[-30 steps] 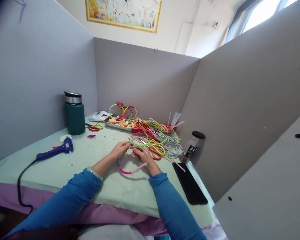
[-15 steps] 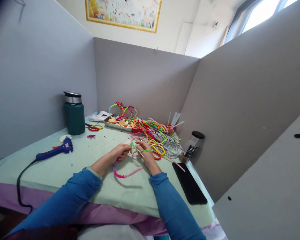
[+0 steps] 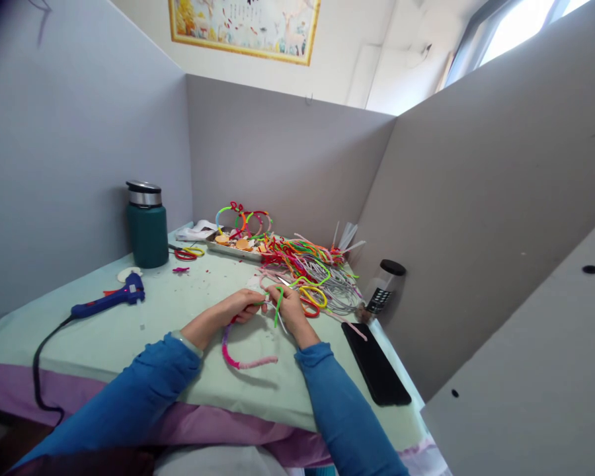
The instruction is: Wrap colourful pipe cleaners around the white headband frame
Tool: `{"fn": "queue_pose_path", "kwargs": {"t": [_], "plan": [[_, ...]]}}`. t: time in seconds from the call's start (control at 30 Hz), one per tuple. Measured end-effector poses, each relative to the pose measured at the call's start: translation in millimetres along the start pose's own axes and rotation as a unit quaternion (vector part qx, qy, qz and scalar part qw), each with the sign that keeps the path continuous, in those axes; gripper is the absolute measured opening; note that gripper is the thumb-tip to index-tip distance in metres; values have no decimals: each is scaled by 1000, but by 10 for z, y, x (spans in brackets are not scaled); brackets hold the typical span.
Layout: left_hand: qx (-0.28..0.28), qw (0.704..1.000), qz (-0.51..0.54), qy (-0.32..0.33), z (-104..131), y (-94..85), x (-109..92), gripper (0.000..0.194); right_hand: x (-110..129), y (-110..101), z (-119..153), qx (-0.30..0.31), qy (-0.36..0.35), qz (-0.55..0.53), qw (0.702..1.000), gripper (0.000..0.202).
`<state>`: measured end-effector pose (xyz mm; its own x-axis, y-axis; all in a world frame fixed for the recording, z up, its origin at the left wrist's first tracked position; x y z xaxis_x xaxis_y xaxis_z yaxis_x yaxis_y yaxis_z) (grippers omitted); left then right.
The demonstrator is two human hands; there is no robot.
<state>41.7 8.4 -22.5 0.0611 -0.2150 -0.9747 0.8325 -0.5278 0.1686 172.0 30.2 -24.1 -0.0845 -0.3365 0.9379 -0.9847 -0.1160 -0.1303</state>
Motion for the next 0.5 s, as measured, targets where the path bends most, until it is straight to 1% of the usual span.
{"fn": "queue_pose_path", "kwargs": {"t": [0.1,0.2,0.27,0.37,0.5], "plan": [[2,1000,20,16,0,8,-23,27,-48,-8,-18,-15,24,-2,1000,39],[-7,999,36,23,-10,0,-30,26,-78,8,-21,-11,50,-22,998,39],[-16,999,41,27,-23,-14,-30,25,-73,15,-16,-8,53,-30,998,37],[-31,997,51,50,-41,-43,-45,25,-25,-7,2,-21,35,-6,999,35],[-53,993,73,73,-40,-68,-79,23,105,-23,50,-9,-9,57,998,34]]}}
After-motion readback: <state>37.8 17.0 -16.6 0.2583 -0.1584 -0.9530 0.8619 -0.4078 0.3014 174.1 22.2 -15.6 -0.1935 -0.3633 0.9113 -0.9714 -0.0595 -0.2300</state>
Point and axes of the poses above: each hand's wrist, its own z-axis away from the middle knuckle, its own y-axis out of the palm, x = y × z, the point moved 5 cm from there along -z, towards the middle knuckle, and after that the axes turned 9 degrees about z, right-handed, at the moved point
